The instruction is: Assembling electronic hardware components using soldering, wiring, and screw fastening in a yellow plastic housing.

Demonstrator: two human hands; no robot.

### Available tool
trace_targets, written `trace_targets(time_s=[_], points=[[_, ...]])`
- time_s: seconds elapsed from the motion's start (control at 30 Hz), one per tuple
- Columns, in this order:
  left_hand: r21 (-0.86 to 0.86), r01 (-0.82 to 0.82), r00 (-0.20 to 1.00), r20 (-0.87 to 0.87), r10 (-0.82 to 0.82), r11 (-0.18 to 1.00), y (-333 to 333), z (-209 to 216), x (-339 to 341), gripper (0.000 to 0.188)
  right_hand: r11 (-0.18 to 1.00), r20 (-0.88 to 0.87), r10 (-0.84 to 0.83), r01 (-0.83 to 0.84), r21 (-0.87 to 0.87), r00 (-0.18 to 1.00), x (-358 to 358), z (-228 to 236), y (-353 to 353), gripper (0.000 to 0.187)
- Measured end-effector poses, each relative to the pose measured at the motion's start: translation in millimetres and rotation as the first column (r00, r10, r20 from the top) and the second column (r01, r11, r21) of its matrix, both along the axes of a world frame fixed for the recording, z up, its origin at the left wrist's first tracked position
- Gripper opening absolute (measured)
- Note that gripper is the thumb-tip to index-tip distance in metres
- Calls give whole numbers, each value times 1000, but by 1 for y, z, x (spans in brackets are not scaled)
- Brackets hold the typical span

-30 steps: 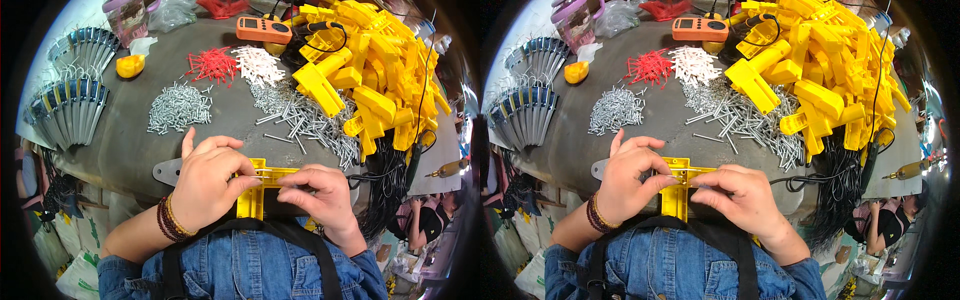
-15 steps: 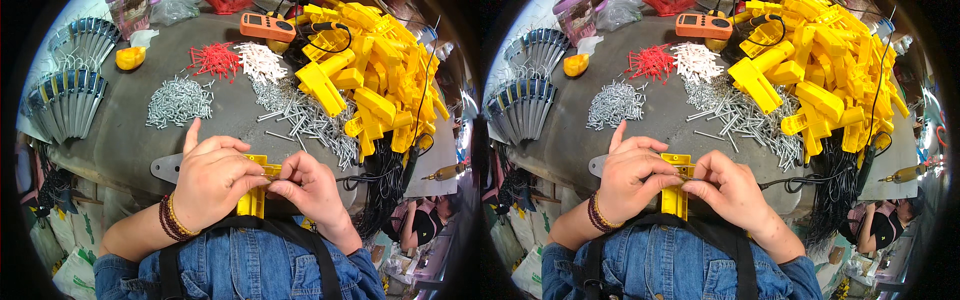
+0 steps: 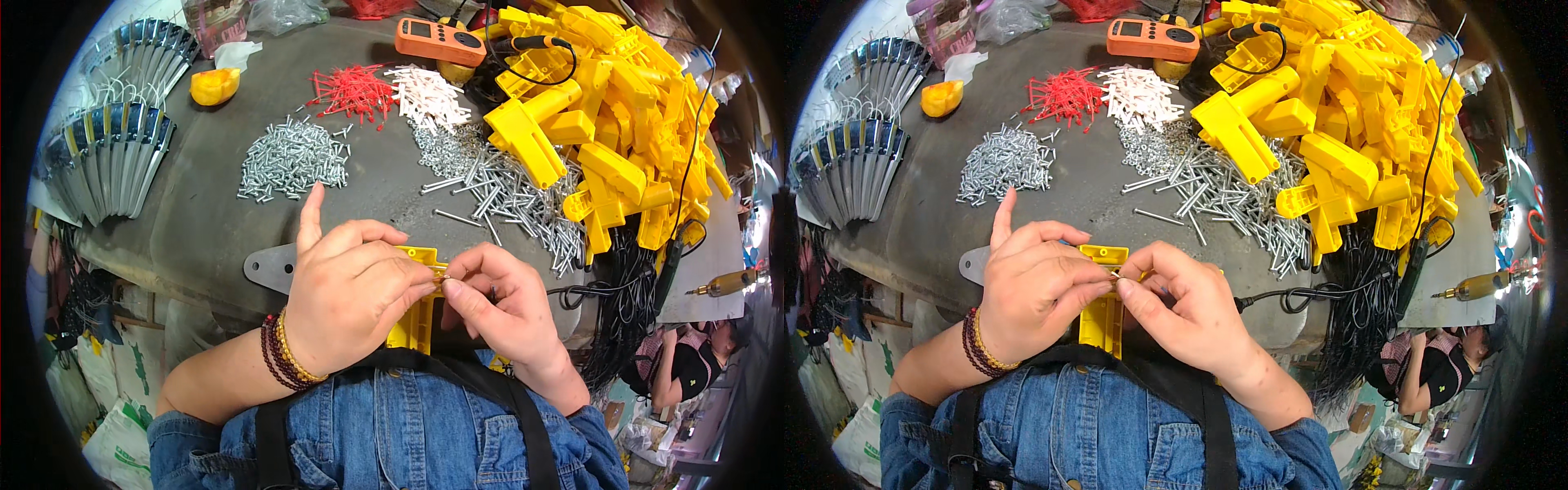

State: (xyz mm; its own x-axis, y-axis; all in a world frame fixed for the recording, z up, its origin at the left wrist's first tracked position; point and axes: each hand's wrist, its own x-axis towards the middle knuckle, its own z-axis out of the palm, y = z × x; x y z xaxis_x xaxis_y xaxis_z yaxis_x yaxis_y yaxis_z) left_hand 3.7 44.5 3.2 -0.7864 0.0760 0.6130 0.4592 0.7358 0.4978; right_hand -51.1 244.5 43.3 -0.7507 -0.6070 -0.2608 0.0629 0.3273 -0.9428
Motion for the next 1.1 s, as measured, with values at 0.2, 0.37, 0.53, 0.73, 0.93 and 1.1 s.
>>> trace_targets(time_s=[0.2, 0.37, 0.53, 0.73, 0.93, 1.1], points=[[-21, -6, 1000, -29, 6, 1000, -1, 1, 4, 15, 998, -68, -67, 65, -19, 995, 4, -2, -7, 8], [-46, -50, 995, -84, 46, 998, 1, 4, 5, 14, 998, -300, -54, 40, -52, 952, 5, -8, -8, 7], [-89, -41, 990, -141, 28, 995, 3, 4, 4, 12, 999, -393, -22, 32, 17, 919, 5, -8, -7, 9], [124, 50, 996, 73, -59, 991, 3, 3, 8, 13, 973, -660, 187, -45, 227, 727, 6, -1, 1, 11], [58, 113, 974, 191, -122, 992, 4, 8, 11, 12, 982, -754, 187, -143, 124, 630, 4, 18, 1, 12], [82, 184, 955, 220, -197, 980, 5, 11, 12, 13, 949, -635, 175, 44, 313, 753, 3, 19, -2, 14]])
